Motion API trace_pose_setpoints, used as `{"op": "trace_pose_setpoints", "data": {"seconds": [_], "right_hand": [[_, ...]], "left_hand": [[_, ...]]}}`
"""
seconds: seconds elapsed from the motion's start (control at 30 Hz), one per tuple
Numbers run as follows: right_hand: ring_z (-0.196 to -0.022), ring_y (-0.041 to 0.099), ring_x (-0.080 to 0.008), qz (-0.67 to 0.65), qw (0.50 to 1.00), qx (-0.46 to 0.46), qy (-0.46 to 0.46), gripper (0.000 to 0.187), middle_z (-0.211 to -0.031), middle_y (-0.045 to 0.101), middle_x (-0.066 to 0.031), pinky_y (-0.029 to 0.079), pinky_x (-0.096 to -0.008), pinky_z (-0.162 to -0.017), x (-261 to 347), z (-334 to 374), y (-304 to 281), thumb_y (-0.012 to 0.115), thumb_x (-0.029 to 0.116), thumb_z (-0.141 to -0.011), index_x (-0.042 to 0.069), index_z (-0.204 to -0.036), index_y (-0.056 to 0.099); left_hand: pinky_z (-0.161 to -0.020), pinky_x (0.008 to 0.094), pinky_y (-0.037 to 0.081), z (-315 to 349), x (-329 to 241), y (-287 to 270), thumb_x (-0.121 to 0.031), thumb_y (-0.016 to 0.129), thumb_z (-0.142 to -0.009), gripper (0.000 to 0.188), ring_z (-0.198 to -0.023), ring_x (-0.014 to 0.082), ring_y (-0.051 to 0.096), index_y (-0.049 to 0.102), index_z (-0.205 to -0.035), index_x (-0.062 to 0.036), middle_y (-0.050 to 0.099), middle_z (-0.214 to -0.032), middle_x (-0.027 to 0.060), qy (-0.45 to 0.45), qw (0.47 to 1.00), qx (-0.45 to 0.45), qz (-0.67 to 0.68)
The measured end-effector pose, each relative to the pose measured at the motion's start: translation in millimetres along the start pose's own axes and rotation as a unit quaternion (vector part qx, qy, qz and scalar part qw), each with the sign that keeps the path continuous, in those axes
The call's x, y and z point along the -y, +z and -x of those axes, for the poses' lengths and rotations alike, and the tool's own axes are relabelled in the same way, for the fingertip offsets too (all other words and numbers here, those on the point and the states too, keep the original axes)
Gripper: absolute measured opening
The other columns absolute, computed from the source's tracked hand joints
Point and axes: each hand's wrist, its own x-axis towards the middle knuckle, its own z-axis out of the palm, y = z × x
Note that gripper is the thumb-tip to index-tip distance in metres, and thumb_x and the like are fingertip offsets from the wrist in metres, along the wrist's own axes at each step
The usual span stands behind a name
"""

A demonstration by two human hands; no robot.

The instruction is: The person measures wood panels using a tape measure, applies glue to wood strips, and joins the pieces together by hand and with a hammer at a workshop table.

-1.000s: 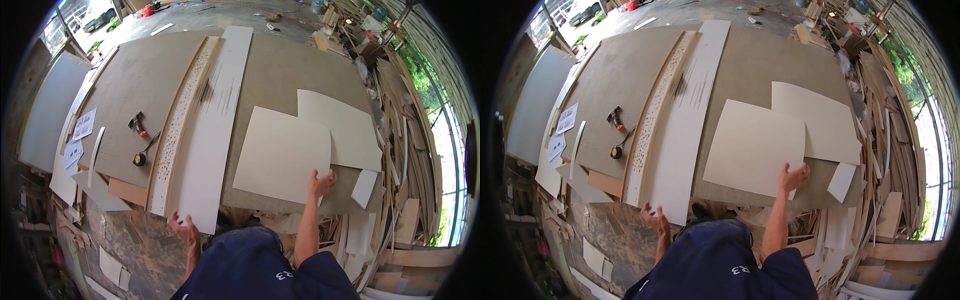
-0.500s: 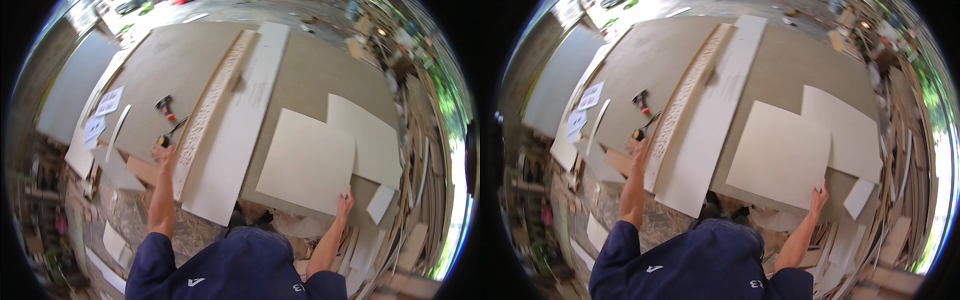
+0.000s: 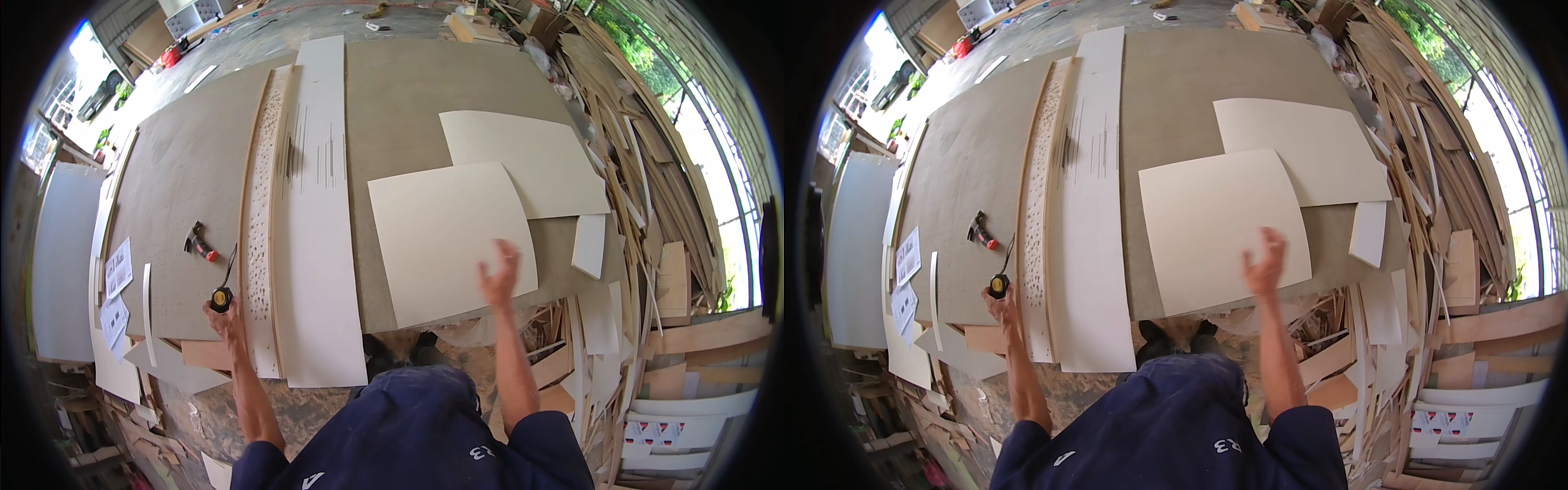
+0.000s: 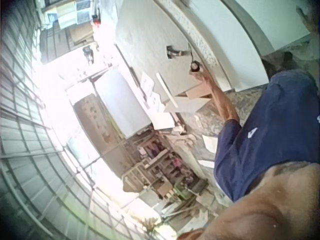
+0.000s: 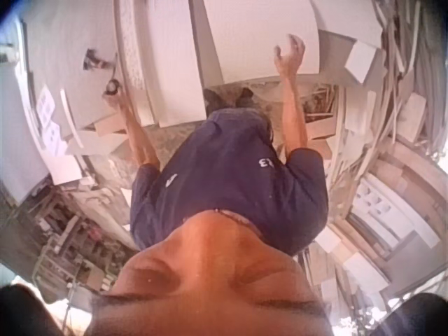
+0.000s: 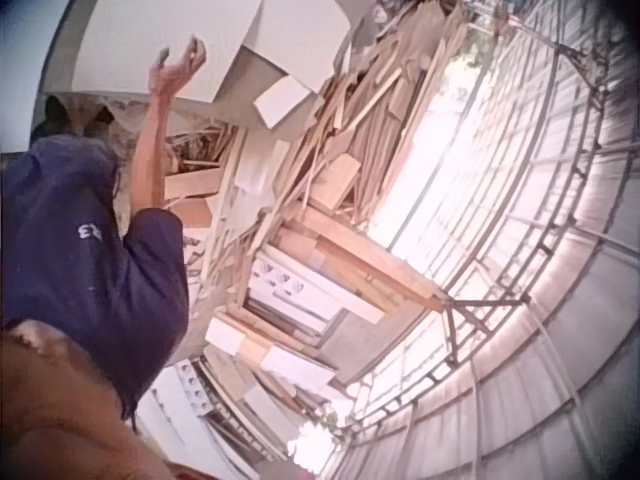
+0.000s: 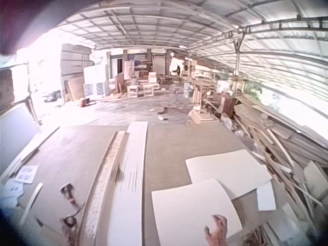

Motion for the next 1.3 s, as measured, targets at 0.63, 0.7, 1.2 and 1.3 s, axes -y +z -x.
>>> {"op": "trace_pose_setpoints", "data": {"seconds": [0.63, 0.7, 1.2, 1.3], "right_hand": [[-0.110, 0.062, -0.0429, -0.272, 0.899, 0.337, 0.059, 0.058, -0.125, 0.061, -0.0234, 0.051, -0.0477, -0.094, 76, 76, -61, 0.072, 0.029, -0.087, 0.004, -0.136, 0.051], [-0.112, 0.062, -0.0433, -0.258, 0.902, 0.329, 0.112, 0.057, -0.127, 0.061, -0.0236, 0.051, -0.0474, -0.094, 54, 88, -73, 0.070, 0.033, -0.090, 0.004, -0.135, 0.051], [-0.100, 0.063, -0.0407, -0.147, 0.803, 0.318, 0.481, 0.038, -0.108, 0.062, -0.0235, 0.048, -0.0465, -0.083, -61, 246, -193, 0.062, 0.024, -0.098, 0.005, -0.129, 0.051], [-0.092, 0.064, -0.0390, -0.203, 0.798, 0.272, 0.499, 0.031, -0.098, 0.064, -0.0222, 0.048, -0.0449, -0.079, -59, 218, -189, 0.060, 0.026, -0.098, 0.004, -0.121, 0.055]], "left_hand": [[-0.078, 0.0269, 0.053, 290, -233, 94, -0.002, 0.072, -0.091, 0.023, -0.086, 0.0128, 0.064, 0.057, -0.108, -0.0003, 0.067, -0.095, 0.0082, -0.127, 0.692, 0.636, 0.315], [-0.067, 0.0245, 0.049, 295, -244, 119, -0.003, 0.073, -0.089, 0.017, -0.077, 0.0095, 0.060, 0.057, -0.096, -0.0030, 0.064, -0.086, 0.0036, -0.085, 0.713, 0.634, 0.288], [-0.072, 0.0348, 0.052, 247, -408, 340, -0.011, 0.076, -0.084, 0.041, -0.082, 0.0193, 0.061, 0.058, -0.118, 0.0031, 0.064, -0.099, 0.0112, 0.063, 0.852, 0.464, 0.236], [-0.097, 0.0461, 0.046, 275, -387, 335, -0.022, 0.082, -0.078, 0.072, -0.118, 0.0307, 0.051, 0.047, -0.138, -0.0029, 0.049, -0.134, 0.0189, 0.258, 0.860, 0.439, 0.034]]}}
